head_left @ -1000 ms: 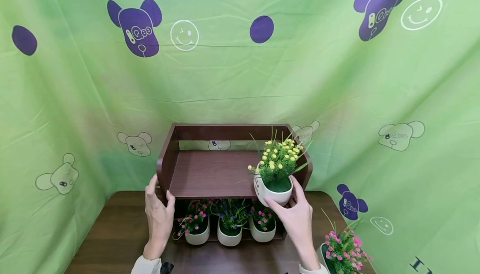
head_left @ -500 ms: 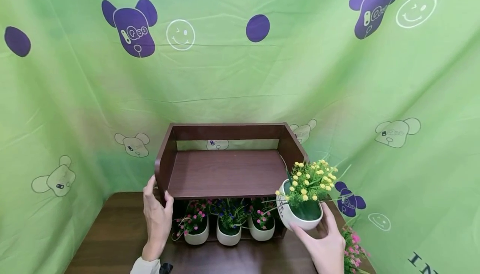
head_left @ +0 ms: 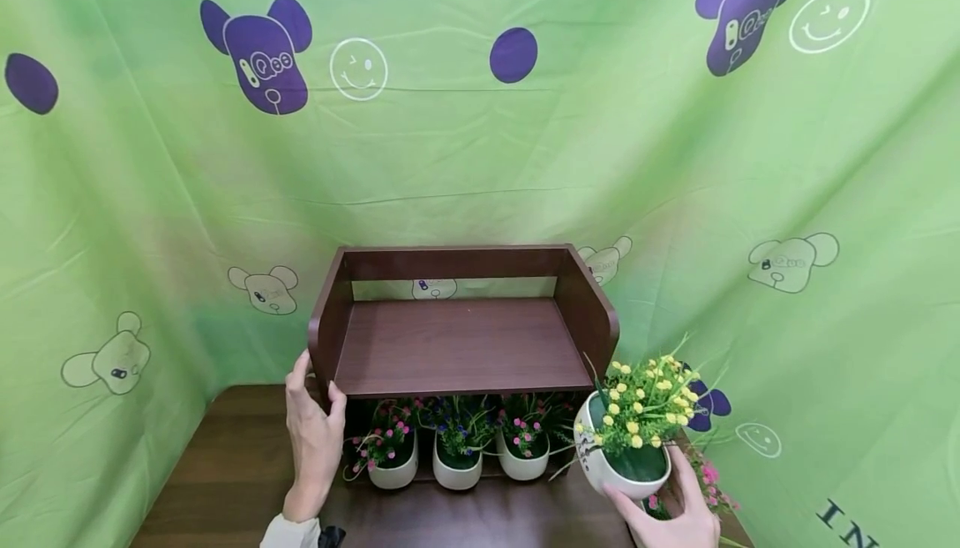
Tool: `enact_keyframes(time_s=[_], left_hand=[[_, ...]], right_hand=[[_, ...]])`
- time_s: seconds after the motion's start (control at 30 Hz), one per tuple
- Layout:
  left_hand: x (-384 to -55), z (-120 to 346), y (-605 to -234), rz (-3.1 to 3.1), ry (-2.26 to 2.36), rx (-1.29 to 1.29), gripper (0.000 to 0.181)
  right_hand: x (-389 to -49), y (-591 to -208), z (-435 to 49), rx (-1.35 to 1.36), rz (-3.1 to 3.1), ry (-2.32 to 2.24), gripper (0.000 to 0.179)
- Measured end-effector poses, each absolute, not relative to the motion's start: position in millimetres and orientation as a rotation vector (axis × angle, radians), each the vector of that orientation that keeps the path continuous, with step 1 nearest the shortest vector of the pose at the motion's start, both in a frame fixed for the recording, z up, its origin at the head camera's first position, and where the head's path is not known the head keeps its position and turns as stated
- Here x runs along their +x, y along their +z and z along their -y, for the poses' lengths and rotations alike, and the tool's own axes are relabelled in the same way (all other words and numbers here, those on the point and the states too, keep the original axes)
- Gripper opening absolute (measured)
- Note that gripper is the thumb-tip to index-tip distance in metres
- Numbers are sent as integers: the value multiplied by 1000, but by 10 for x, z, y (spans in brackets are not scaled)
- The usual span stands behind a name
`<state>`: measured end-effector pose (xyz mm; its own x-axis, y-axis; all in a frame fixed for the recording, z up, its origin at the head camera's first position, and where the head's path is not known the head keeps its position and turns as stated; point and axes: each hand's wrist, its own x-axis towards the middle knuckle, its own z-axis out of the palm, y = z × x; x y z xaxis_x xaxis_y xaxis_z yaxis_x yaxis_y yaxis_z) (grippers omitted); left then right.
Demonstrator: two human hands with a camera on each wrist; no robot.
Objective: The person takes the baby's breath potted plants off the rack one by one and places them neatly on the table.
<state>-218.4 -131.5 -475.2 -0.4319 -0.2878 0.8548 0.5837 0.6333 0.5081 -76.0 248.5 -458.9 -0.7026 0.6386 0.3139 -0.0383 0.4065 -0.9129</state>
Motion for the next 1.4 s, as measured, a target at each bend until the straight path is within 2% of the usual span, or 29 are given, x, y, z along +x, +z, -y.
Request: enact_keyframes(time_s=[0.7,0.97,1.1,1.4], left_hand=[[-2178,1329,-4755,1773,-988,-249,73],[-2178,1321,-4759,1771,-988,-249,73],[-2174,1313,-4767,1778,-979,-247,73],[-2187,1322,-4760,1768,-989,-250,71]], right_hand=[[-749,-5377,-2923,-647,2222,1611,115],[-776,-5482,-2840,-533,2251,1496,106],[-774,-5557,-2796,-510,2180,1595,98],[-790,-5994,-2770,-395,1930,1713,96]])
